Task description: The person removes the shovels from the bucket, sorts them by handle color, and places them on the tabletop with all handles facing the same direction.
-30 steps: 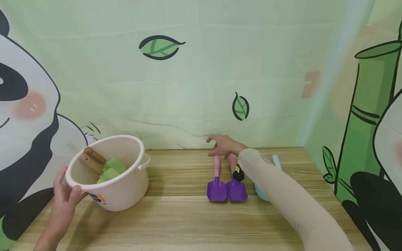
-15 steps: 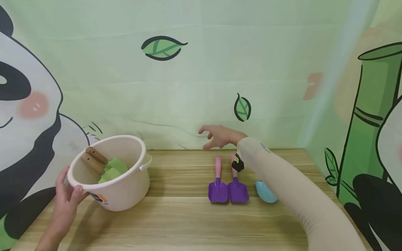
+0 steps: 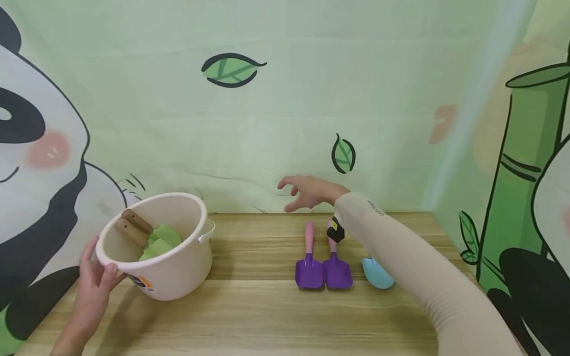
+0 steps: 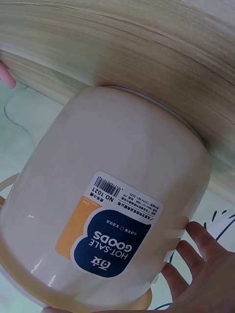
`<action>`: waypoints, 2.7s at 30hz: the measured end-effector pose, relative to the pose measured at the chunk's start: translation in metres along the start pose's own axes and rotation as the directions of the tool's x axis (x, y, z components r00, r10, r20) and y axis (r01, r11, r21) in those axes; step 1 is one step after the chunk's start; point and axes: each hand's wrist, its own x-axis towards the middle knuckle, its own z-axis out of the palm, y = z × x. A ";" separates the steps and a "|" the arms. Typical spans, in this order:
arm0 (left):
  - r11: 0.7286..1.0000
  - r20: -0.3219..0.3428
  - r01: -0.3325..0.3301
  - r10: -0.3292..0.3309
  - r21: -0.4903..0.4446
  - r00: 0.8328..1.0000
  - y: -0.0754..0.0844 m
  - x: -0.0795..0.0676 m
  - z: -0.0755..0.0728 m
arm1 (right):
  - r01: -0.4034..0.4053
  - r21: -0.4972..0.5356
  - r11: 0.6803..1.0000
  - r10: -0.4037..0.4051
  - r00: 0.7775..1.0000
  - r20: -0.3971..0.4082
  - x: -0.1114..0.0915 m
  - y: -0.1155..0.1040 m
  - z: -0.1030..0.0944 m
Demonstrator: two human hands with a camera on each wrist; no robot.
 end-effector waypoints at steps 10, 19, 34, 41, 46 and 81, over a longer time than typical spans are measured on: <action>1.000 0.002 0.000 0.000 -0.008 1.000 0.001 -0.001 0.000 | 0.002 -0.022 1.000 -0.002 1.000 -0.004 0.001 0.003 0.003; 1.000 0.006 -0.008 0.008 -0.007 1.000 0.001 0.000 -0.001 | 0.044 -0.042 0.998 -0.044 0.999 -0.005 0.006 -0.003 0.000; 0.999 0.005 0.016 -0.016 0.032 1.000 0.001 0.002 -0.001 | 0.160 -0.035 0.986 -0.161 0.987 -0.006 0.022 -0.051 -0.010; 0.999 0.003 0.005 -0.005 0.034 1.000 0.001 0.002 0.000 | 0.198 -0.062 0.978 -0.198 0.980 0.009 0.034 -0.072 -0.010; 1.000 -0.004 -0.003 0.003 0.006 1.000 0.000 0.001 0.000 | 0.231 -0.062 0.971 -0.230 0.973 0.025 0.043 -0.087 -0.010; 1.000 -0.003 0.009 -0.009 0.006 1.000 -0.001 0.001 -0.003 | 0.331 -0.035 0.943 -0.329 0.943 0.047 0.111 -0.188 0.024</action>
